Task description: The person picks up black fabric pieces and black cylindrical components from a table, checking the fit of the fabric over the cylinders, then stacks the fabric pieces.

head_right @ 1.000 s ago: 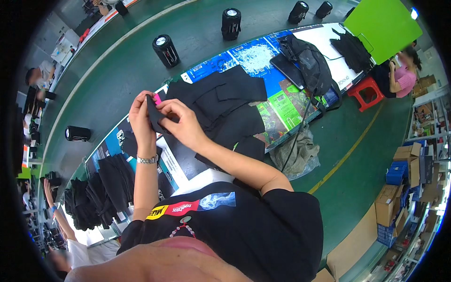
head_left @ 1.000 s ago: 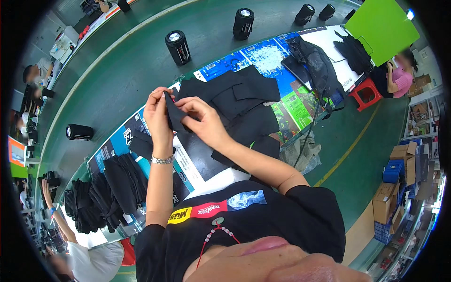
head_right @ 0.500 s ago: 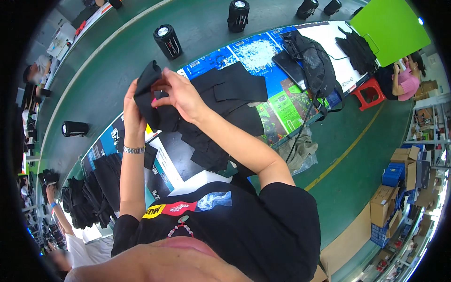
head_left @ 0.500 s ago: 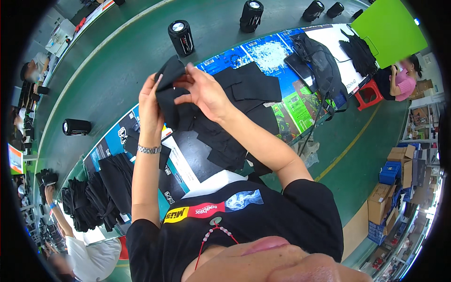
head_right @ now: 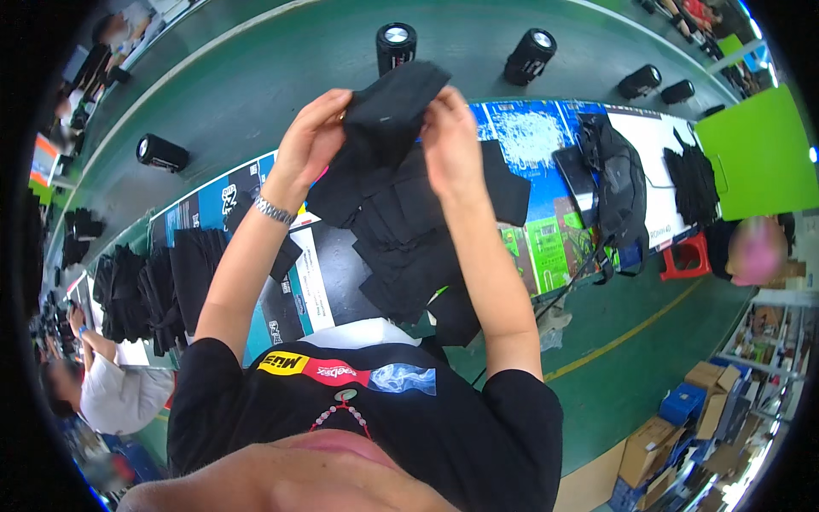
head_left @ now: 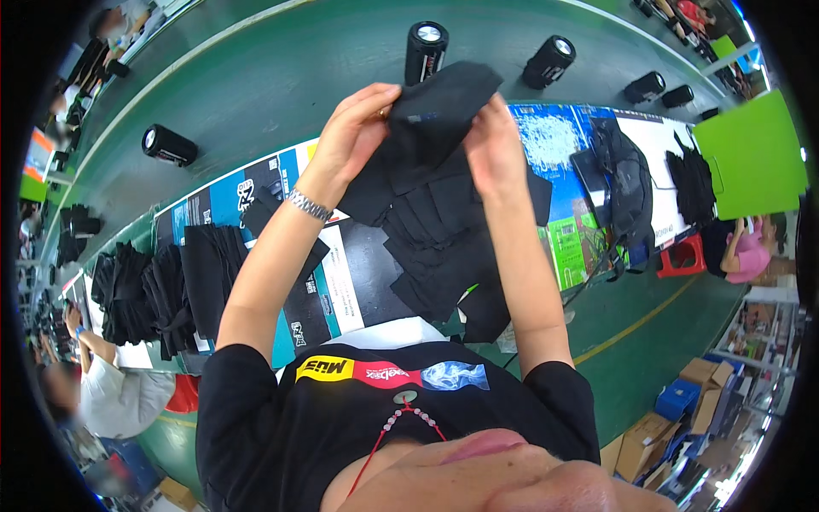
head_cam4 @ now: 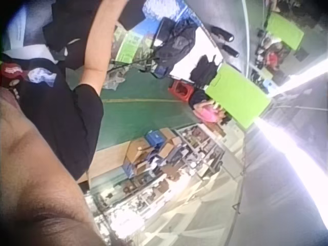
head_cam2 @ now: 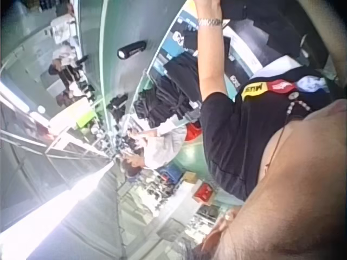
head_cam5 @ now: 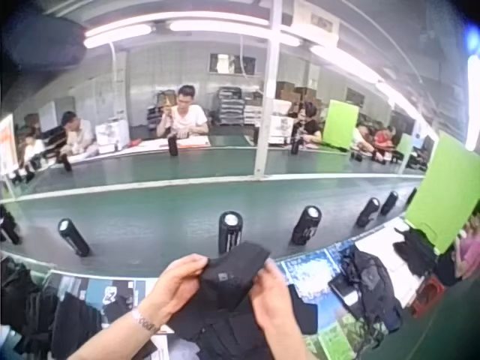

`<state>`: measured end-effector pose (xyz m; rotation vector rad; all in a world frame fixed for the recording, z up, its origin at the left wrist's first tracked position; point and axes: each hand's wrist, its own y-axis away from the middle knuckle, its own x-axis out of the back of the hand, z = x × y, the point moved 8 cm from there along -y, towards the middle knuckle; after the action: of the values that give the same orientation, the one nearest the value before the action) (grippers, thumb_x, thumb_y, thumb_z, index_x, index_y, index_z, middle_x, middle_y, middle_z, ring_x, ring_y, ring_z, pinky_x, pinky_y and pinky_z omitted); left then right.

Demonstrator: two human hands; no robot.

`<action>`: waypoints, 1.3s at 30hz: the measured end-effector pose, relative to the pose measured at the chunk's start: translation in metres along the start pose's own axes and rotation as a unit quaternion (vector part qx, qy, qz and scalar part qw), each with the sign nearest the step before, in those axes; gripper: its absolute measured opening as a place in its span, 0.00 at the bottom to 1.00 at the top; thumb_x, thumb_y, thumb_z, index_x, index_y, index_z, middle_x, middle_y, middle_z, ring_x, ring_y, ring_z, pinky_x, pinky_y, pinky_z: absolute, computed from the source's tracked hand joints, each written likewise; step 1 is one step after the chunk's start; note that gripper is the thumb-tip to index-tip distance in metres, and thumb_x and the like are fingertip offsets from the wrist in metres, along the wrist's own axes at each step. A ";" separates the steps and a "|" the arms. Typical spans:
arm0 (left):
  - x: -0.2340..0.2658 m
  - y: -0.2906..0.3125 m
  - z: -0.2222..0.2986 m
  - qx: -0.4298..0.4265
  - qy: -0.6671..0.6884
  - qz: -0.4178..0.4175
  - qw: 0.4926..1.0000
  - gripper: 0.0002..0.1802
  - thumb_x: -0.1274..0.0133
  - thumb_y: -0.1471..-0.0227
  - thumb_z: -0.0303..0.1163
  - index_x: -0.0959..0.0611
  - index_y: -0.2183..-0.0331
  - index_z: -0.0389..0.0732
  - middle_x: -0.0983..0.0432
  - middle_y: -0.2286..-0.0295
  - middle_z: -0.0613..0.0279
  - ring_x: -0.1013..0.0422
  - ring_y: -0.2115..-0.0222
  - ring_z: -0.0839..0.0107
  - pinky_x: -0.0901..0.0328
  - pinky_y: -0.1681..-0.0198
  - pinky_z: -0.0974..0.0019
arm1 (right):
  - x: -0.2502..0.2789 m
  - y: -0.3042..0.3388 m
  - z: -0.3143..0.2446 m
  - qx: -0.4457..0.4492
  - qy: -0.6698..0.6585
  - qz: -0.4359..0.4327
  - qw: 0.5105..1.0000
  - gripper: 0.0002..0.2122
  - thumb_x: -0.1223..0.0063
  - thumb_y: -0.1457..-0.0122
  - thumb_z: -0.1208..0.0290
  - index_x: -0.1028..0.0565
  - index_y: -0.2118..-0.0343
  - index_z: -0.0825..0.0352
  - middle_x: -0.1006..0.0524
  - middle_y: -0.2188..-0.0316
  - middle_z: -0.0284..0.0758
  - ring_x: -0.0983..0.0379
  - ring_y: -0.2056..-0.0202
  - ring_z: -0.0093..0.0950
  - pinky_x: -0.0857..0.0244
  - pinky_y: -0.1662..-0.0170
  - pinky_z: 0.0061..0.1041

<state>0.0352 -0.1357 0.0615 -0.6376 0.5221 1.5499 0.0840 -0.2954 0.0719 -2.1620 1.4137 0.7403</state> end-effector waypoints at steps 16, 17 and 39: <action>0.070 -0.147 -0.017 -0.159 -0.055 0.261 0.950 0.06 0.47 0.46 0.28 0.21 0.68 0.34 0.26 0.75 0.65 0.34 0.77 0.78 0.37 0.72 0.74 | 0.028 -0.184 0.014 0.062 0.378 0.096 0.919 0.08 0.51 0.42 0.73 0.25 0.64 0.72 0.23 0.68 0.39 0.27 0.66 0.27 0.35 0.61 0.25; 0.074 -0.146 -0.008 -0.153 -0.076 0.255 0.952 0.06 0.48 0.46 0.29 0.22 0.69 0.35 0.27 0.77 0.67 0.37 0.79 0.80 0.41 0.74 0.75 | 0.024 -0.186 0.022 0.055 0.361 0.087 0.927 0.09 0.50 0.41 0.72 0.25 0.65 0.73 0.23 0.68 0.37 0.29 0.66 0.23 0.36 0.63 0.22; 0.113 -0.081 0.011 0.086 -0.181 0.189 0.961 0.19 0.49 0.44 0.40 0.24 0.62 0.31 0.27 0.61 0.56 0.29 0.64 0.68 0.32 0.59 0.67 | 0.002 -0.165 0.079 -0.158 0.570 -0.088 0.801 0.06 0.53 0.51 0.77 0.25 0.75 0.71 0.26 0.79 0.36 0.27 0.77 0.28 0.31 0.72 0.27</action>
<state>0.1119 -0.0380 -0.0027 -0.1120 0.5106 1.9040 0.2226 -0.1854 0.0241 -3.1478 1.5610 -0.6250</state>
